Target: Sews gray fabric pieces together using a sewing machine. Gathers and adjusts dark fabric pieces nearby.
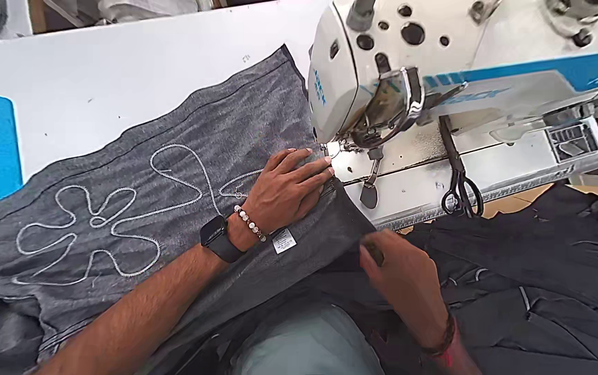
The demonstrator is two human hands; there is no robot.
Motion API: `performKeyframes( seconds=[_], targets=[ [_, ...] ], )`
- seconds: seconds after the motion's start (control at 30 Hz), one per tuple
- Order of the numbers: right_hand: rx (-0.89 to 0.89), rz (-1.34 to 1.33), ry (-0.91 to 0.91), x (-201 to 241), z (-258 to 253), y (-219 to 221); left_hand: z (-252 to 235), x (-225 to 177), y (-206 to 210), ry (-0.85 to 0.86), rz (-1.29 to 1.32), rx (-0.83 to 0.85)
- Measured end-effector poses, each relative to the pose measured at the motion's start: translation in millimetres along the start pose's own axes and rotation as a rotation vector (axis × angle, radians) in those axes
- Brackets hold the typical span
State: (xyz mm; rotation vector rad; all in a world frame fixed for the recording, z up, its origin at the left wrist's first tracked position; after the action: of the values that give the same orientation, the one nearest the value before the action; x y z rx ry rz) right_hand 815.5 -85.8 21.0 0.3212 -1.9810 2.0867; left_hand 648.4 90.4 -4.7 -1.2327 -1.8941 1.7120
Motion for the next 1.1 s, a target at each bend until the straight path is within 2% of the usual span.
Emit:
performKeyframes(
  seconds=[0.1,0.23,0.37,0.47,0.6,0.83,0.97,1.1],
  targets=[
    [-0.344,-0.08,-0.019,16.4,-44.6,-10.7,2.9,-0.1,0.1,0.022,0.028,-0.012],
    [-0.367,-0.074,0.036,14.1,-84.7,18.0,1.2,1.4,0.5,0.012,0.002,-0.014],
    [-0.432,0.048,-0.079,16.6,-69.6,26.2,1.0,1.1,-1.0,-0.004,-0.02,0.008],
    [-0.383,0.122,-0.161,21.2,-66.1,27.3,0.3,-0.6,-1.4,-0.003,-0.015,0.022],
    [-0.265,0.141,-0.188,19.0,-66.0,22.4,-0.8,1.0,-0.6,0.074,0.01,0.032],
    [-0.19,0.108,-0.189,16.0,-77.9,18.2,-4.0,5.5,-3.7,0.045,-0.007,0.013],
    [-0.148,0.136,-0.156,17.7,-105.0,13.6,-21.2,25.6,-7.8,0.079,-0.046,-0.018],
    [-0.15,0.16,-0.141,24.1,-125.7,11.1,-39.9,51.1,-14.3,0.217,-0.047,-0.031]
  ],
)
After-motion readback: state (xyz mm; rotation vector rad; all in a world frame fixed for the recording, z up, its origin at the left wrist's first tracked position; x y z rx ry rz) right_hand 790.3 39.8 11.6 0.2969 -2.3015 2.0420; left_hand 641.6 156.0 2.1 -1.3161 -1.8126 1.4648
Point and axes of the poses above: each hand's wrist, its own z-axis away from the middle knuckle, its own y-axis out of the palm, x = y × z, the point moved 5 cm from there along -z, towards the middle knuckle, and after that the axes turned 13 degrees about -y, right-handed, at the moved point
